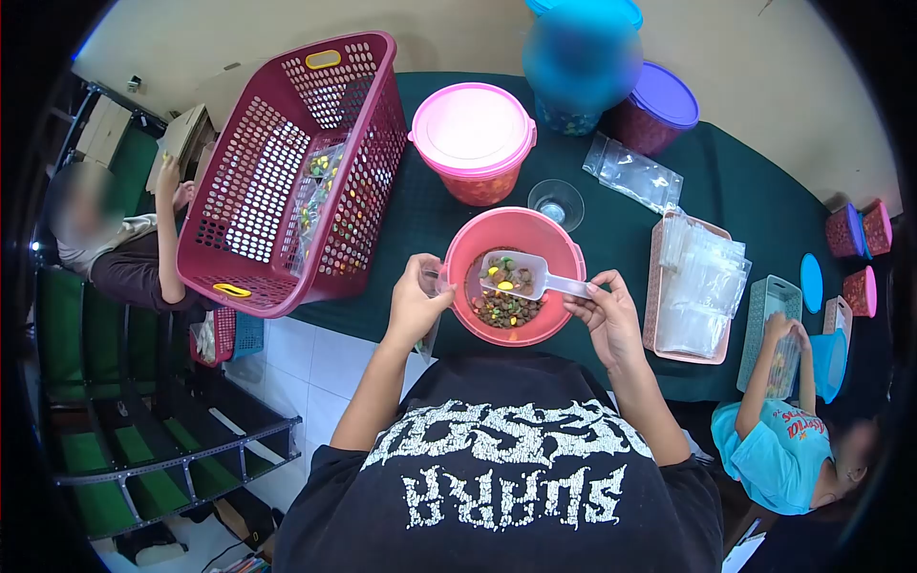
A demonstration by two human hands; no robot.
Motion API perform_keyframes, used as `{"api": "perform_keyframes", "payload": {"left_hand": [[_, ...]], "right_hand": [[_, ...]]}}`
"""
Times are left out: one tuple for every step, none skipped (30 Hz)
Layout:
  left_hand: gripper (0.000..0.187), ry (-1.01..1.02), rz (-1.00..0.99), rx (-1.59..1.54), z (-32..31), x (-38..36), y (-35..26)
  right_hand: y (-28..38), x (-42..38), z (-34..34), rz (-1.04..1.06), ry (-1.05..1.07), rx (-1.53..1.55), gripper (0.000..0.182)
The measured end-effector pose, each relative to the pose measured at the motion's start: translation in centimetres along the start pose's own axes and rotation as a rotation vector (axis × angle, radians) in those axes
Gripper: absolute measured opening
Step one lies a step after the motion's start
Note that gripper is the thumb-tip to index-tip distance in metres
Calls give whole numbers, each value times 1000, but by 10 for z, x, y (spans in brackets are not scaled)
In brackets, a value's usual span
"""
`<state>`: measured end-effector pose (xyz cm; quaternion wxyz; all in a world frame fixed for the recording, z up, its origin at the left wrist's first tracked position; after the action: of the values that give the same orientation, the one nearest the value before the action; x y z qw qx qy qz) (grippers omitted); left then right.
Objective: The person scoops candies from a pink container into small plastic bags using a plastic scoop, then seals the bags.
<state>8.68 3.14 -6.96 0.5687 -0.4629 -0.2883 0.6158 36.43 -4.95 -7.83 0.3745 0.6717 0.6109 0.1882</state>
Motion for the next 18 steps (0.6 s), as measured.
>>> {"api": "perform_keyframes", "payload": {"left_hand": [[45, 0, -1, -2, -1, -1, 3], [48, -22, -76, 126, -1, -3, 2], [52, -44, -151, 254, -2, -5, -3], [59, -67, -175, 346, -2, -8, -8], [59, -69, -177, 344, -2, -11, -14], [61, -90, -271, 424, -3, -15, -25], [63, -113, -364, 503, -4, -20, -35], [63, -116, -365, 501, -4, -24, -41], [64, -47, -375, 492, -7, -28, -46], [65, 21, -386, 482, -11, -31, -51], [65, 18, -387, 481, -11, -33, -57], [66, 91, -376, 443, -14, -36, -61], [67, 164, -365, 406, -18, -38, -64], [64, 207, -358, 370, -20, -40, -68], [64, 207, -358, 368, -20, -40, -72], [62, 350, -268, 217, -24, -40, -74], [61, 489, -176, 65, -27, -40, -74], [57, 537, -305, 2, -29, -38, -74]], "right_hand": [[4, 1, -2, 12, 9, -20, 12], [7, 1, -4, 25, 17, -39, 13], [10, 2, -6, 27, 18, -41, 13], [13, 3, -7, 36, 21, -53, 14], [16, 4, -9, 45, 26, -65, 14], [19, 5, -12, 48, 29, -66, 14], [22, 5, -15, 56, 41, -100, 14], [25, 5, -18, 63, 53, -134, 14], [29, 5, -22, 65, 57, -135, 14], [32, 5, -28, 64, 77, -196, 15], [36, 5, -34, 62, 97, -257, 15], [39, 6, -38, 64, 100, -259, 15], [43, 7, -44, 98, 151, -344, 14], [48, 7, -51, 132, 200, -430, 13], [54, 7, -58, 132, 199, -432, 13], [65, 5, -70, 256, 242, -620, 11], [76, 1, -84, 381, 283, -807, 10], [86, -5, -98, 391, 289, -841, 9]]}}
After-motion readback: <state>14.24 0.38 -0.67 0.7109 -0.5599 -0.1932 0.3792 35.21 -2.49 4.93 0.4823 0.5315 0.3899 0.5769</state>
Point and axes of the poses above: each hand's wrist, its own x-axis towards the middle knuckle, its own z-axis out of the back of the hand, y = z × x, the point moved 4 cm from there along x, towards the middle knuckle, and after that the axes turned 8 degrees about z, right-handed, at the moved point
